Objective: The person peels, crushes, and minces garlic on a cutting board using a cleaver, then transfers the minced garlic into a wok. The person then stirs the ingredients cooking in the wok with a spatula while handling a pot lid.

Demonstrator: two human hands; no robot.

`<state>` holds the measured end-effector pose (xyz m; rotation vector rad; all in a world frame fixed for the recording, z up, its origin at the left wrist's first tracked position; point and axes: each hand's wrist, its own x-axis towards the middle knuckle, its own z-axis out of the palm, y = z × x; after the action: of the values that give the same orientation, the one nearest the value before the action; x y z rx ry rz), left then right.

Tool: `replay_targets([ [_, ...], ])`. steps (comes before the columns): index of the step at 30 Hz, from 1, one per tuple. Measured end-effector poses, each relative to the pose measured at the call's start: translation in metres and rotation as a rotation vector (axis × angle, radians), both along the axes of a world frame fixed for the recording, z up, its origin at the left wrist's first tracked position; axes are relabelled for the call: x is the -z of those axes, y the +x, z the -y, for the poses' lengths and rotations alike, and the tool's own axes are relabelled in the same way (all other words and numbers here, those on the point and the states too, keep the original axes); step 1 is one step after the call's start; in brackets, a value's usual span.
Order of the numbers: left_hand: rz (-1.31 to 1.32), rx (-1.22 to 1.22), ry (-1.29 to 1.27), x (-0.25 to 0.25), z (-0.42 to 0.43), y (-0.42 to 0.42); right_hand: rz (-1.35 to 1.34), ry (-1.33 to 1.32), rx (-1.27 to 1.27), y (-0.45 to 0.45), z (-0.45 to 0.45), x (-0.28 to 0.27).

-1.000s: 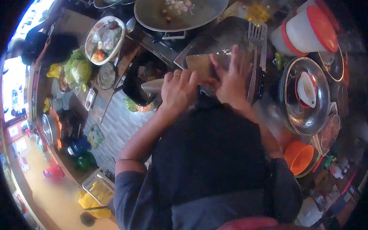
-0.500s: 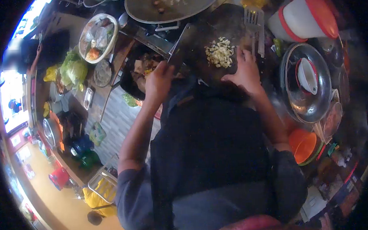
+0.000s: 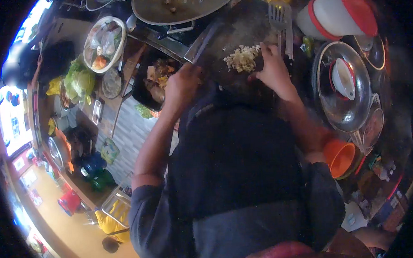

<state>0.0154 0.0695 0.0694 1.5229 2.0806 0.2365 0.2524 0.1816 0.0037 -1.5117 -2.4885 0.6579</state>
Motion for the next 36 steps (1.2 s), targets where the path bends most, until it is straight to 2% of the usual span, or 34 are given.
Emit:
replay_targets([
  [2, 0.323, -0.336, -0.122, 0.044, 0.007, -0.028, 0.012, -0.036, -0.003, -0.004, -0.002, -0.005],
  [4, 0.281, -0.132, -0.004, 0.080, 0.024, -0.043, 0.022, -0.066, -0.014, -0.005, -0.006, -0.002],
  [5, 0.357, -0.093, 0.015, 0.105, 0.030, -0.050, -0.015, -0.027, -0.021, -0.003, -0.007, 0.006],
  [8, 0.524, -0.182, -0.123, 0.097, 0.025, -0.026, -0.070, -0.021, -0.016, -0.004, -0.005, 0.017],
  [11, 0.458, -0.073, -0.142, 0.108, 0.017, -0.008, -0.151, -0.063, 0.011, -0.007, 0.000, 0.024],
  [15, 0.455, -0.032, -0.118, 0.096, 0.007, 0.008, -0.299, -0.099, 0.070, -0.009, 0.003, 0.027],
  [17, 0.719, -0.364, -0.231, 0.065, -0.002, 0.020, -0.293, -0.091, 0.073, -0.011, 0.004, 0.026],
  [20, 0.696, -0.326, -0.299, 0.085, -0.002, 0.021, -0.294, -0.079, 0.084, -0.012, 0.006, 0.025],
  [24, 0.633, -0.235, -0.343, 0.086, -0.008, 0.021, -0.374, -0.118, 0.121, -0.011, 0.007, 0.033],
  [29, 0.773, -0.252, -0.342, 0.075, -0.013, 0.016, -0.390, -0.093, 0.162, -0.014, 0.007, 0.032],
  [33, 0.830, -0.206, -0.339, 0.052, -0.024, 0.004, -0.436, -0.073, 0.160, -0.034, -0.016, -0.008],
  [34, 0.846, -0.256, -0.255, 0.049, -0.028, -0.002, -0.438, -0.070, 0.157, -0.042, -0.026, -0.021],
  [36, 0.859, -0.308, -0.167, 0.031, -0.038, -0.014, -0.293, 0.134, -0.003, -0.067, -0.058, -0.033],
])
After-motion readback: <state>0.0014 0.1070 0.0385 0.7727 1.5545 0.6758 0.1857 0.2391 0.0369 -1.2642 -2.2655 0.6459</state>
